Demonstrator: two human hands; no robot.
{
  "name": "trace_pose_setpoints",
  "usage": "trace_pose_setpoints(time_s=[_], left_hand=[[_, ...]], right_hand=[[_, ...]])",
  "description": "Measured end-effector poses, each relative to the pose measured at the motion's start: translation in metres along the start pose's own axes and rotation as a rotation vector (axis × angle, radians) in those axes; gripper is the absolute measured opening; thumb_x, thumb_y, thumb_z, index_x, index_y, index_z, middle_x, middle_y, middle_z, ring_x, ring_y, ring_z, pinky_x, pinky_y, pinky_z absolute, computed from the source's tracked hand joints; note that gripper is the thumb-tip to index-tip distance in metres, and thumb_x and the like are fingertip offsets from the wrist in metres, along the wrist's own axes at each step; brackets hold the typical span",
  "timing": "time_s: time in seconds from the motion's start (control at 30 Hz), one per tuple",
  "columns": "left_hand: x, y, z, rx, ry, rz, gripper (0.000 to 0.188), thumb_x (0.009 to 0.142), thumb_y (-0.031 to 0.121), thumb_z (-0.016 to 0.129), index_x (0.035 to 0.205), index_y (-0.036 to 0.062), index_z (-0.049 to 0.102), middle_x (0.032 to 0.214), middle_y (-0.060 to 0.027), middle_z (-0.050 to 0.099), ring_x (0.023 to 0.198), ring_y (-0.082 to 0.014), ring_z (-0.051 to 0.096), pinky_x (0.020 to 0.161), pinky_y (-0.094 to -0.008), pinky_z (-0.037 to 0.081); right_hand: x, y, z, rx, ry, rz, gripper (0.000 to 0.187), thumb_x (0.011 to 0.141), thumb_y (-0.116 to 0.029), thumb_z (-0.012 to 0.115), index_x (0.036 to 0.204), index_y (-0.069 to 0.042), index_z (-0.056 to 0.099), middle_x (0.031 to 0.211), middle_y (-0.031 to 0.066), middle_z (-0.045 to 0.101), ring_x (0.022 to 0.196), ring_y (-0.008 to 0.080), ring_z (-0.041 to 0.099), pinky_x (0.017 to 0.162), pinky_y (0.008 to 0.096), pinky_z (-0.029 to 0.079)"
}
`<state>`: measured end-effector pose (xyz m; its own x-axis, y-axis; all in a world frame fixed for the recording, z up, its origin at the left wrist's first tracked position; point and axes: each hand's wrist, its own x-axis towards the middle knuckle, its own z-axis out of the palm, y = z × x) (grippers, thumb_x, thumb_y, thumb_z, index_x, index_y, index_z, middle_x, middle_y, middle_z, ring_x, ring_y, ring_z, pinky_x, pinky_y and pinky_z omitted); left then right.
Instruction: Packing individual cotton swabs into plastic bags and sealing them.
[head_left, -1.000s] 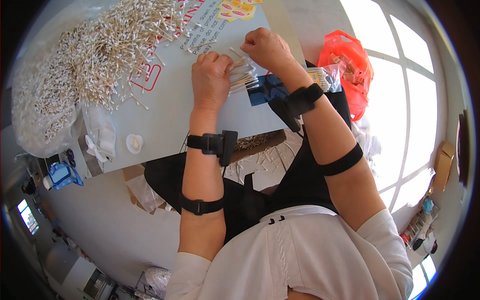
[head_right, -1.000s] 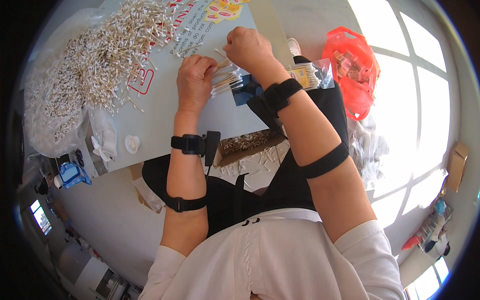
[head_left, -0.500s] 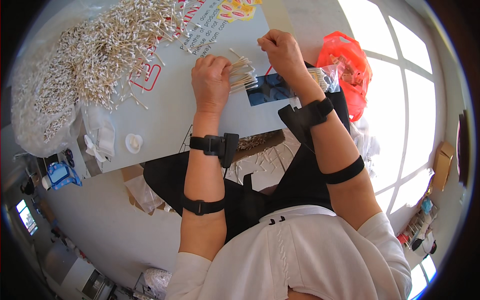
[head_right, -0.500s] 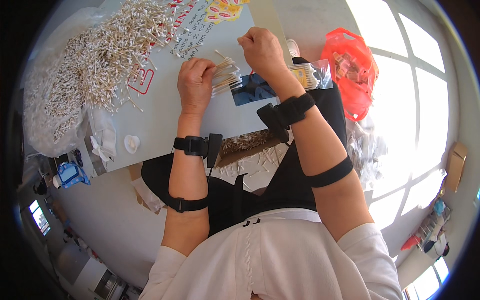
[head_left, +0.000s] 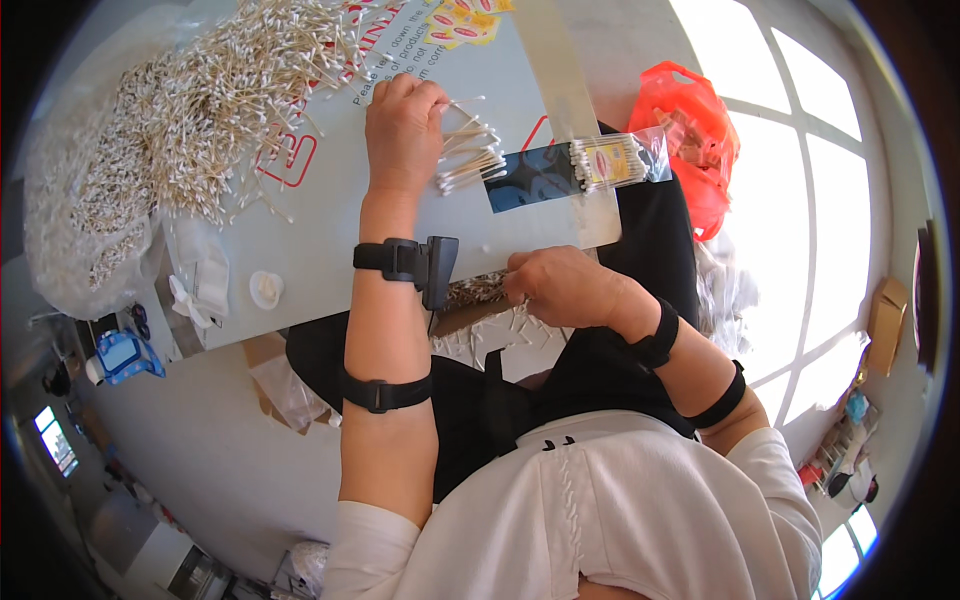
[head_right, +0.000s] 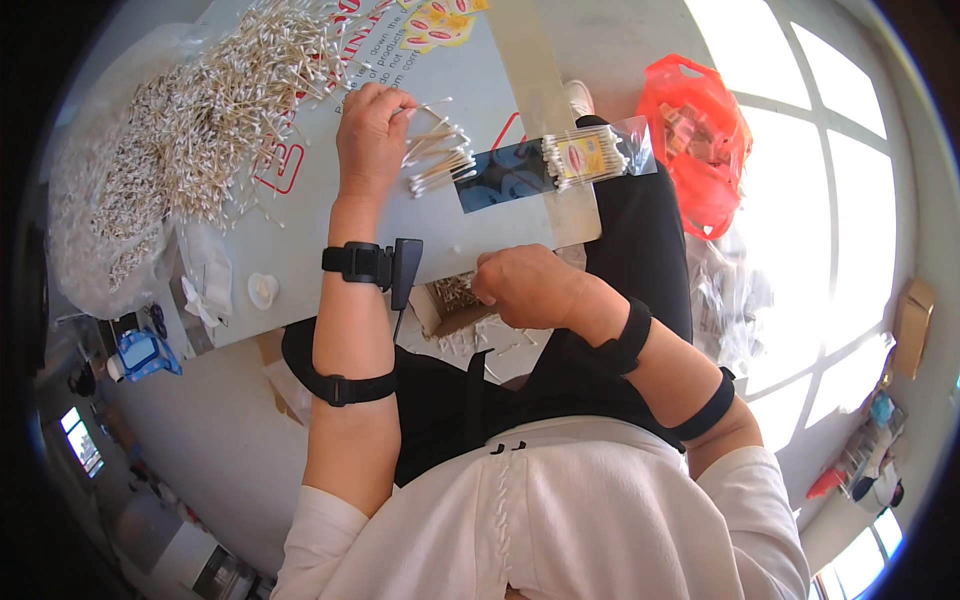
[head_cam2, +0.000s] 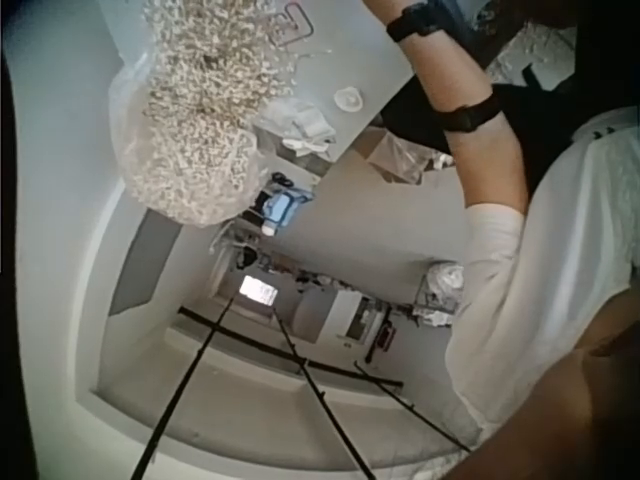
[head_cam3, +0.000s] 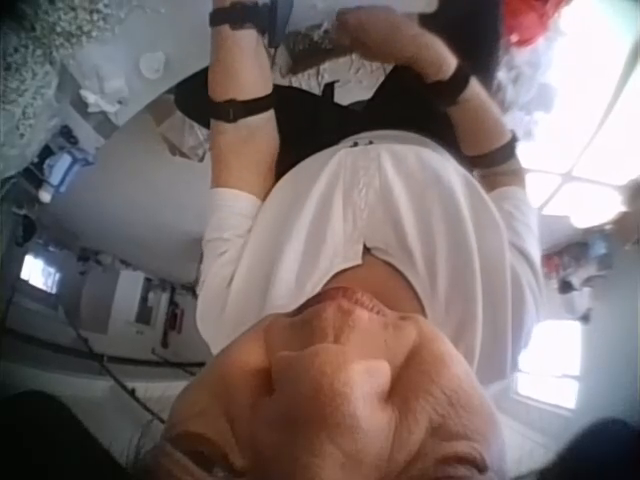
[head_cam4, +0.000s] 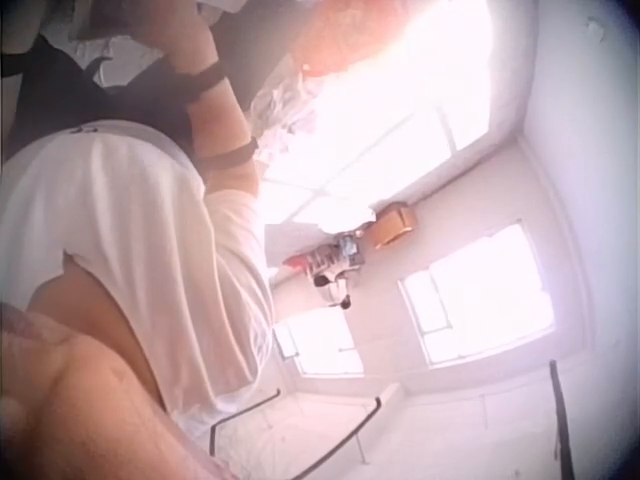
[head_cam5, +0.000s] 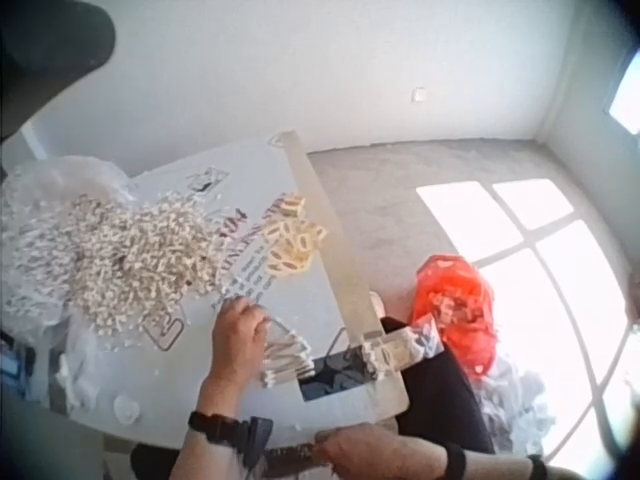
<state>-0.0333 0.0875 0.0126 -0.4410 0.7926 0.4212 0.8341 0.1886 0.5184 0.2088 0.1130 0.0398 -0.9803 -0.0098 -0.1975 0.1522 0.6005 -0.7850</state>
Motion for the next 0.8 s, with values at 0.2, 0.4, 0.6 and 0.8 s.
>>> trace_pose_setpoints(time_s=[0.2,0.4,0.6,0.8], left_hand=[[0.010,-0.004,0.002,0.090,-0.204,0.122,0.010,0.077,0.003,0.070,0.084,0.0084,0.066,0.089,-0.0032,0.062,0.092,-0.0270,0.057,0.081,-0.0379,0.048],[-0.012,-0.004,-0.010,0.088,-0.309,0.052,0.009,0.079,0.001,0.066,0.085,0.0071,0.066,0.089,-0.0048,0.062,0.092,-0.0291,0.057,0.082,-0.0400,0.048],[-0.032,-0.001,-0.009,-0.185,-0.068,-0.237,0.016,0.082,-0.002,0.061,0.095,0.0062,0.067,0.101,-0.0073,0.063,0.103,-0.0281,0.056,0.089,-0.0391,0.047],[-0.039,0.002,-0.015,-0.106,-0.103,-0.144,0.021,0.077,-0.002,0.068,0.097,0.0069,0.068,0.102,-0.0061,0.062,0.104,-0.0281,0.055,0.091,-0.0382,0.048]], right_hand=[[0.006,-0.012,-0.014,-0.019,-0.395,0.218,0.009,0.073,-0.010,0.067,0.079,-0.003,0.067,0.081,0.0140,0.066,0.082,0.0365,0.064,0.072,0.0448,0.052],[0.010,-0.007,0.001,-0.112,-0.282,0.247,0.013,0.080,-0.009,0.067,0.089,0.000,0.066,0.089,0.0172,0.067,0.082,0.0373,0.065,0.073,0.0434,0.052],[0.028,-0.003,0.017,0.279,0.612,-0.141,0.026,0.079,-0.005,0.066,0.104,-0.001,0.059,0.114,0.0172,0.063,0.087,0.0388,0.064,0.080,0.0437,0.053],[0.015,-0.006,0.004,0.249,-0.231,-0.010,0.028,0.081,-0.007,0.070,0.108,-0.002,0.064,0.093,0.0173,0.067,0.086,0.0378,0.065,0.080,0.0427,0.052]])
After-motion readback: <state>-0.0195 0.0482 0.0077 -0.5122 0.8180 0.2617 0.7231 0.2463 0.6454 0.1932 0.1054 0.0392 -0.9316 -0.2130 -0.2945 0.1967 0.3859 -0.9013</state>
